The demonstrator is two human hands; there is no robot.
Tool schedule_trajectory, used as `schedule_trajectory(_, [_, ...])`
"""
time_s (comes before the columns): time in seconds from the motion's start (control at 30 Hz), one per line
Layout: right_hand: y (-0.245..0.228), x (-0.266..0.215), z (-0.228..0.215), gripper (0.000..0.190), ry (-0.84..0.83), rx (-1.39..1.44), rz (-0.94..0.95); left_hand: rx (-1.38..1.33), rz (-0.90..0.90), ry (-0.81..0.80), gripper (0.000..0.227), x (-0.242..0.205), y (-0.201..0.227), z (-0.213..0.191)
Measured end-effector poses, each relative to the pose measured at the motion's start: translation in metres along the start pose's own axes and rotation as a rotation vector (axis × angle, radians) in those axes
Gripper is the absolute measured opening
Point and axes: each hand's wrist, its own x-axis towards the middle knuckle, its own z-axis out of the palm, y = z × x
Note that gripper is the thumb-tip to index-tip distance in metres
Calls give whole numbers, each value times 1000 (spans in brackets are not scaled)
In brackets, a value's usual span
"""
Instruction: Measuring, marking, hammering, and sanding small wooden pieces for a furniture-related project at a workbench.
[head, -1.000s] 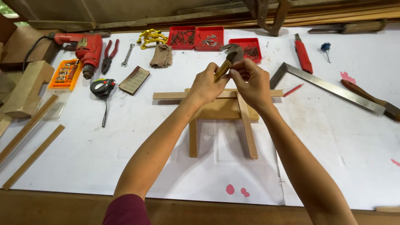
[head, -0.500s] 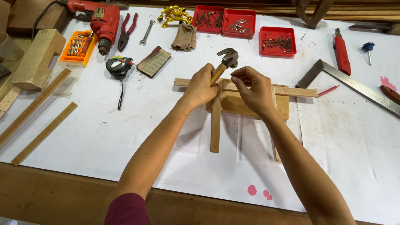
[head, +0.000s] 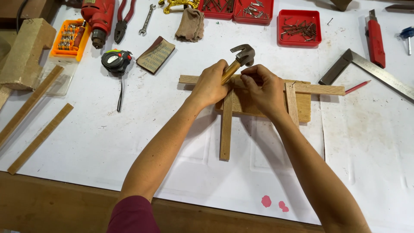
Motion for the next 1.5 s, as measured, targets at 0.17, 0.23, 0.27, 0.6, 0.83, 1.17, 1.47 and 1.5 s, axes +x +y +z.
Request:
schedule_trajectory(0.17, [8,-1,3,10,29,-33,-52,8,-3,-2,35,1,-2,3])
schedule_trajectory(0.23, [9,-1,4,10,25,-26,-34,14,4,-2,36,-1,-2,2])
schedule_trajectory(0.27, [11,-1,5,9,29,-45,-39,11,6,-1,35,-1,-2,1])
schedule_trajectory(0.6, [15,-2,8,8,57,-53,-53,15,33,8,35,-3,-3,2])
schedule_trajectory(0.83, [16,-3,8,8,61,-53,-67,14,54,24,35,-4,-3,3])
schedule_trajectory(1.17, [7,5,11,13,-6,39,13,-1,25,19,39,0,-6,4])
schedule_trajectory(1.47, [16,8,21,15,-13,123,45,21,32,36,44,-2,-4,0])
schedule_trajectory(1.5, [17,9,21,15,-15,128,55,16,33,39,44,-3,-4,0])
